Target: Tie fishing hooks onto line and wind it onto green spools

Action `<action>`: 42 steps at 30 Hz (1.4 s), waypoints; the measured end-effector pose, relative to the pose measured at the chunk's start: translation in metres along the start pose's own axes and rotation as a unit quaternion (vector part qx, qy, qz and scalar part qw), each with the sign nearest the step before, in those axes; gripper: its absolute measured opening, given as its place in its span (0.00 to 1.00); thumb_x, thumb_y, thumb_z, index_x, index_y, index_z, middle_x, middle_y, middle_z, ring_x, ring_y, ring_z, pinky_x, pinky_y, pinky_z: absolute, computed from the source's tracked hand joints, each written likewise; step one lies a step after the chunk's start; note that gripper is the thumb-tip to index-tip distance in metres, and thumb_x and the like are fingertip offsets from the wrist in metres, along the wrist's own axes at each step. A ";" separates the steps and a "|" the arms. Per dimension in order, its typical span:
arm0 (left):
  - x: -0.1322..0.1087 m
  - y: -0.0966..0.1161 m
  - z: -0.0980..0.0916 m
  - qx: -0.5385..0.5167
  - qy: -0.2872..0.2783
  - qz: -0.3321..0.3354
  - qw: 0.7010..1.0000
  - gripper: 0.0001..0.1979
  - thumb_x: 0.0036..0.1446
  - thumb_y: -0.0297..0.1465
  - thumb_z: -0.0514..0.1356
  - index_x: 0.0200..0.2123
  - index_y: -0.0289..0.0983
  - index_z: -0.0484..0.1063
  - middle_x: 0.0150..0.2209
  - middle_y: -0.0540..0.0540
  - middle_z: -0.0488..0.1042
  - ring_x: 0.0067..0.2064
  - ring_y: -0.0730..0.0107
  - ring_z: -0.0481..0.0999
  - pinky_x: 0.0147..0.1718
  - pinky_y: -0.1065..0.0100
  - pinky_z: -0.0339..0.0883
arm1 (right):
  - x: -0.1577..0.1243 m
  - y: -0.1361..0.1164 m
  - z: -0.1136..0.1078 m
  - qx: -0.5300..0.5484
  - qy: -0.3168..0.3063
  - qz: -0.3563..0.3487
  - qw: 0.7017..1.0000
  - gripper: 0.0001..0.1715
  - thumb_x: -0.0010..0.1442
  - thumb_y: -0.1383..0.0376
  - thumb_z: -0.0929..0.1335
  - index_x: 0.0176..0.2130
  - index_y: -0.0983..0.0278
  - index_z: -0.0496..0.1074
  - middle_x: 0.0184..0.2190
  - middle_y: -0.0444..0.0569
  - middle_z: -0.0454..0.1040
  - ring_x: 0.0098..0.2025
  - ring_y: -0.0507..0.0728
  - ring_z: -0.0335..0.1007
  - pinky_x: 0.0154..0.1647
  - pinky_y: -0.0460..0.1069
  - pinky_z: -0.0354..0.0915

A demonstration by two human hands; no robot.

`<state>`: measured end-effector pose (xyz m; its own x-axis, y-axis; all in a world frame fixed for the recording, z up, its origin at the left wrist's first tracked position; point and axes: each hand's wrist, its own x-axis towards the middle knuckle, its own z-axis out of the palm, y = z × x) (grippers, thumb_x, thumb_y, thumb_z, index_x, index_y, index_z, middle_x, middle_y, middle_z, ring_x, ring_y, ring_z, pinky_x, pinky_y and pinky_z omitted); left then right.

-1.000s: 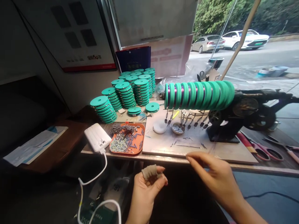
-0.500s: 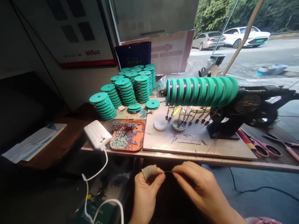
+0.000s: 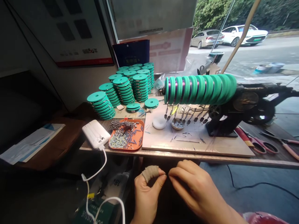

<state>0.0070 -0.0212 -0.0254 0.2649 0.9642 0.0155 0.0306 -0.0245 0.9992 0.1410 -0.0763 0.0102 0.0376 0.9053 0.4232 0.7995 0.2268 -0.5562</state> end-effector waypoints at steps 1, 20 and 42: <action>0.000 -0.001 0.000 0.007 -0.003 0.011 1.000 0.02 0.43 0.28 0.65 0.24 0.36 0.75 0.25 0.48 0.76 0.29 0.68 0.74 0.31 0.70 0.69 | 0.000 -0.001 0.000 -0.004 -0.006 0.000 1.000 0.11 0.58 0.71 0.60 0.29 0.63 0.70 0.23 0.46 0.67 0.25 0.53 0.61 0.25 0.46 0.58; 0.002 -0.002 0.000 0.092 0.023 0.119 0.988 0.03 0.41 0.25 0.64 0.22 0.38 0.76 0.25 0.47 0.76 0.29 0.66 0.75 0.30 0.69 0.71 | 0.001 -0.002 0.004 -0.032 -0.042 -0.003 0.999 0.11 0.57 0.72 0.60 0.26 0.64 0.68 0.24 0.47 0.66 0.27 0.53 0.58 0.27 0.47 0.55; 0.004 -0.002 -0.001 0.166 0.045 0.234 0.957 0.04 0.43 0.23 0.63 0.24 0.37 0.75 0.25 0.48 0.76 0.28 0.70 0.76 0.29 0.74 0.72 | 0.002 -0.003 0.007 -0.019 -0.048 0.017 0.999 0.11 0.56 0.73 0.60 0.27 0.65 0.68 0.24 0.47 0.66 0.28 0.54 0.57 0.28 0.47 0.52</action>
<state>0.0065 -0.0174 -0.0274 0.2402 0.8460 0.4759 0.2383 -0.5267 0.8160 0.1351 -0.0727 0.0077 0.0095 0.9429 0.3329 0.8208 0.1828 -0.5412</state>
